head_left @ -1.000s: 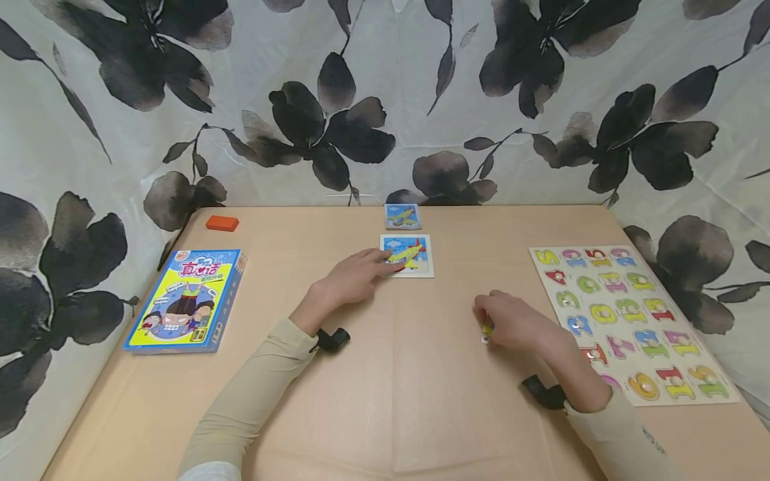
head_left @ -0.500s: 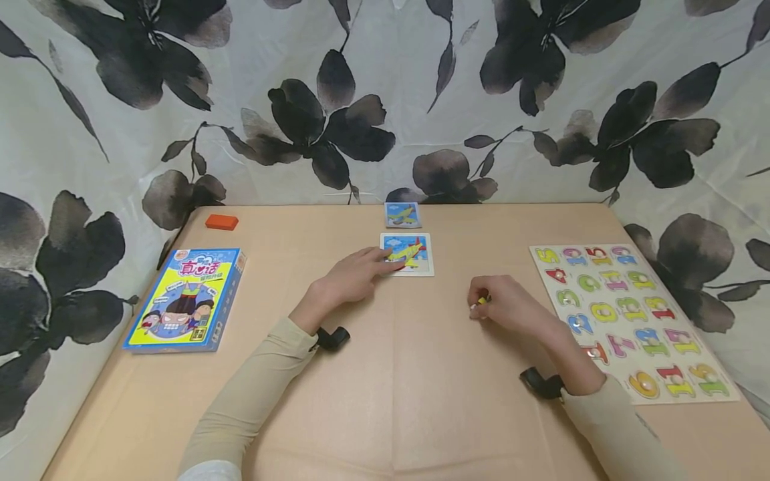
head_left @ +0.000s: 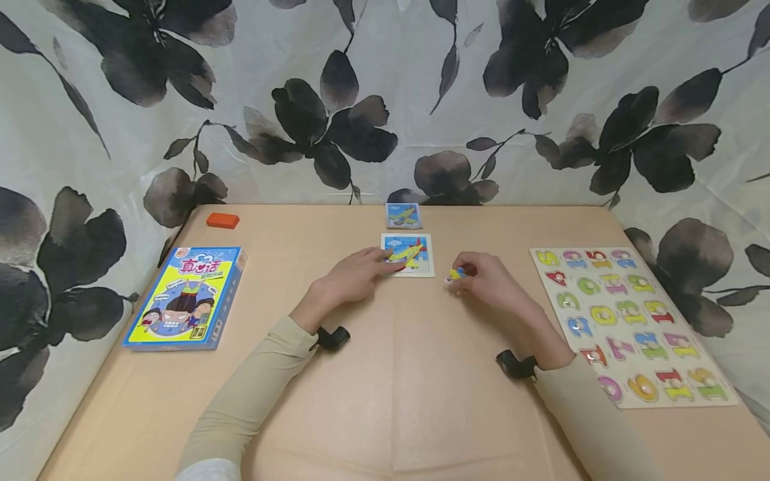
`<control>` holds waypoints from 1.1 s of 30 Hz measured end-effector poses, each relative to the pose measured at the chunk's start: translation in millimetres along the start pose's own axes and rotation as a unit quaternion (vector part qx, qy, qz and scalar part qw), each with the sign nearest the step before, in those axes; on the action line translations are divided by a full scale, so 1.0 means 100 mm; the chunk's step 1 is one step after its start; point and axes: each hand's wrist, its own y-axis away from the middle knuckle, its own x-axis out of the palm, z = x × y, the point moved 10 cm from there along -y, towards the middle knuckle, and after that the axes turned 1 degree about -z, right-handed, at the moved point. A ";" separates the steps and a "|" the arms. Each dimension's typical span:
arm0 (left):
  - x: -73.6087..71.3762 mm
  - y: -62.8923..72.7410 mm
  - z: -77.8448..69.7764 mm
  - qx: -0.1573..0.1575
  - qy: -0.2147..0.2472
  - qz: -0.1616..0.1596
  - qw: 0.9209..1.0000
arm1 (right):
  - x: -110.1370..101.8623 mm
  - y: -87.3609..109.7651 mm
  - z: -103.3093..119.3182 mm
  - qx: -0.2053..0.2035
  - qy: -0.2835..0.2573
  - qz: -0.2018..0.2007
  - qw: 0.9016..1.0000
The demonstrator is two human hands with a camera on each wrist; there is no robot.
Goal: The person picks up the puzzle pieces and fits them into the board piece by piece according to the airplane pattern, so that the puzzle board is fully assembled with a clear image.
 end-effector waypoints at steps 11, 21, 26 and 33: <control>0.00 0.02 0.02 -0.002 0.007 0.001 1.000 | 0.15 -0.32 0.10 0.028 -0.012 -0.002 1.000; 0.01 0.00 0.02 -0.003 0.004 0.005 1.000 | 0.25 -0.54 0.09 0.062 -0.055 -0.015 0.996; 0.01 0.00 0.01 -0.006 0.001 0.009 1.000 | 0.25 -0.58 0.12 0.056 -0.038 -0.024 0.997; 0.00 0.01 0.02 -0.005 0.000 0.004 1.000 | 0.26 -0.63 0.17 0.055 0.027 -0.043 0.997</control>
